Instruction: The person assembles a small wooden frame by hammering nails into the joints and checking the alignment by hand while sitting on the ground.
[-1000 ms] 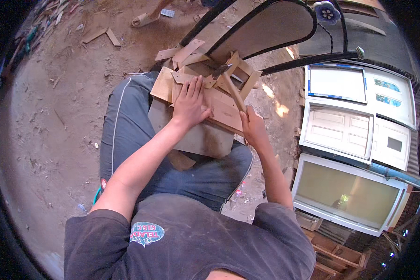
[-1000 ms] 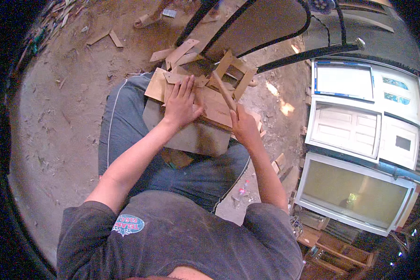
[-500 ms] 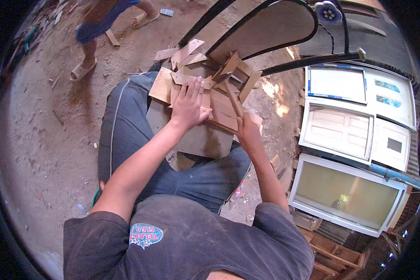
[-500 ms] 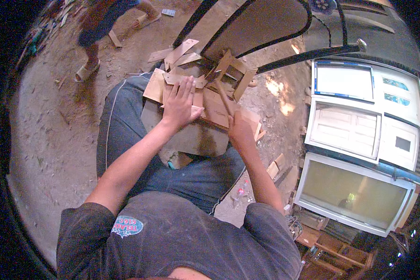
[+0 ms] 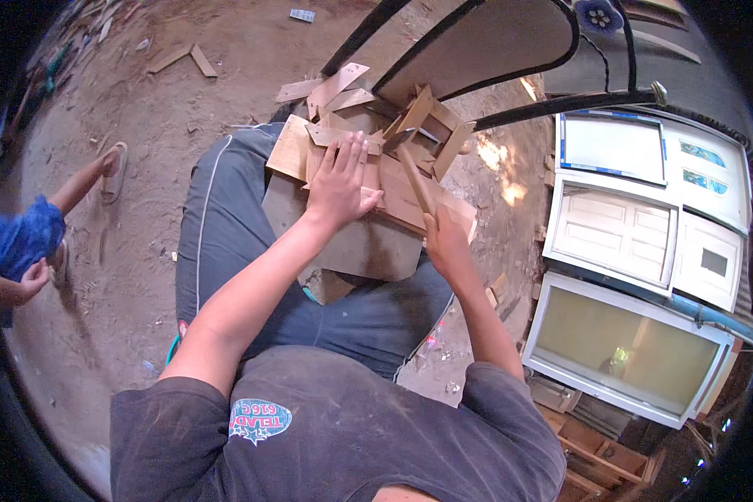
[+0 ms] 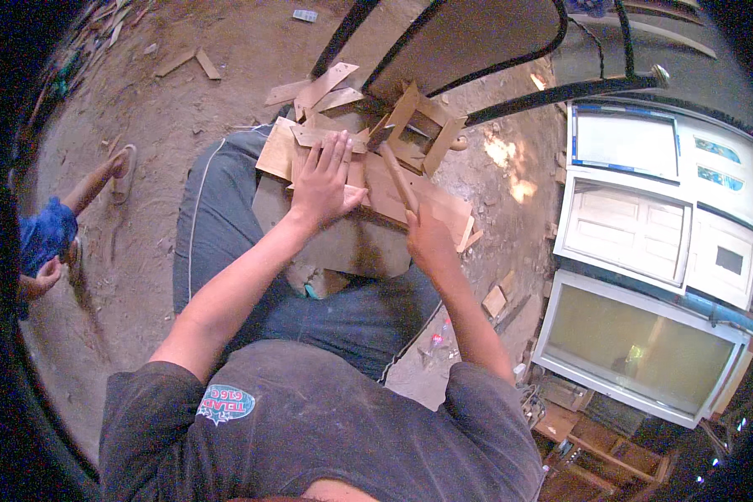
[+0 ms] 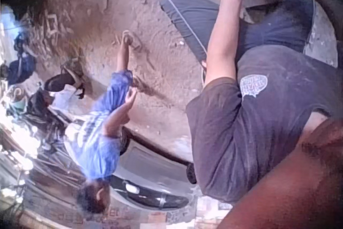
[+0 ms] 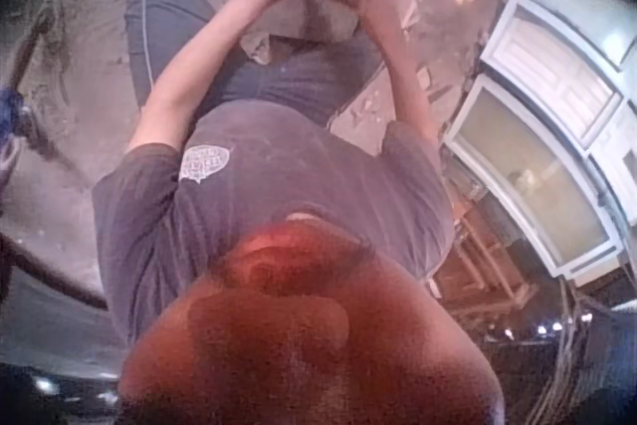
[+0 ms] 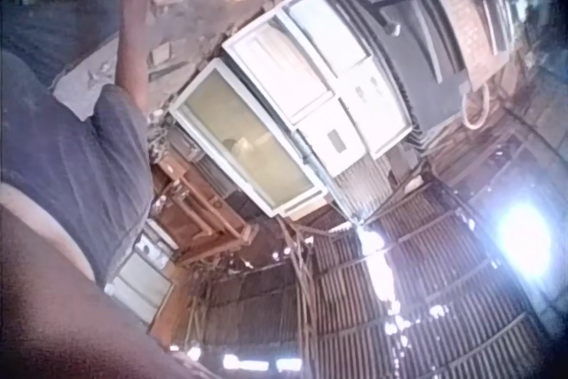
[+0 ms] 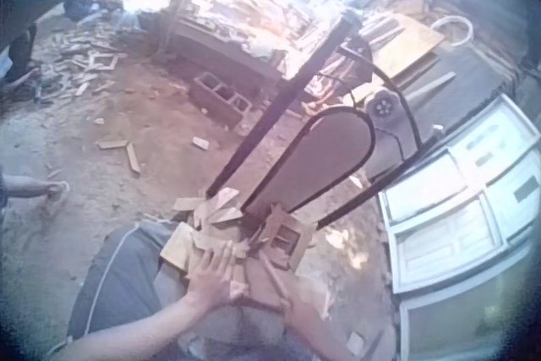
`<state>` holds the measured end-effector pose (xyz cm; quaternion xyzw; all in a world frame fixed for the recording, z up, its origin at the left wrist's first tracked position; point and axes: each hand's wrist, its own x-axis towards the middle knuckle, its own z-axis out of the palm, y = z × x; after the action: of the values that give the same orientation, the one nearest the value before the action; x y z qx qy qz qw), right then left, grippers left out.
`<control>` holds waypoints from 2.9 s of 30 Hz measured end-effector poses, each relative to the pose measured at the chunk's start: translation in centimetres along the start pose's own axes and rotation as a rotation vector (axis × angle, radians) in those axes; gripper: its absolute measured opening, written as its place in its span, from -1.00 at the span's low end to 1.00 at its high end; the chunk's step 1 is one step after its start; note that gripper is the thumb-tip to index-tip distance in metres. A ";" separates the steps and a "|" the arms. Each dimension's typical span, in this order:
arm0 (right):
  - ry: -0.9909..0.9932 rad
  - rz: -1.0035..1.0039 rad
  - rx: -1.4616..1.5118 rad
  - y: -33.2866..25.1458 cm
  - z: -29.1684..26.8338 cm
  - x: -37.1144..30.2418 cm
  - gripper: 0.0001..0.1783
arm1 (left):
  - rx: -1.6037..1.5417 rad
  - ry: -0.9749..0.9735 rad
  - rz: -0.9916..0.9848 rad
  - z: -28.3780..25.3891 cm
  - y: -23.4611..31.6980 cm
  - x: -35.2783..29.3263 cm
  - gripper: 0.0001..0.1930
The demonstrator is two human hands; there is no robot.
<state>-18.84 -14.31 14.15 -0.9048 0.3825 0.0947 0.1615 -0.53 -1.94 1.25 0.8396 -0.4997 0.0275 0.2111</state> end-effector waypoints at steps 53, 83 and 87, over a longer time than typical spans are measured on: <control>0.104 0.041 0.059 -1.6 2.3 -0.3 -0.66 | -0.011 0.054 -0.011 0.3 -0.1 -0.3 -0.03; 0.490 0.315 0.163 6.9 6.7 -10.9 -0.61 | -0.297 -0.154 0.484 -1.6 -4.0 -1.9 -0.52; 0.489 0.172 0.105 9.0 6.0 -9.0 -0.54 | -0.230 -0.113 0.533 -2.5 -5.5 -1.7 -0.51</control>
<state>-31.87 -12.08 9.28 -0.8554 0.4899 -0.1333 0.1026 3.72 2.66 1.31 0.6494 -0.7135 -0.0215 0.2623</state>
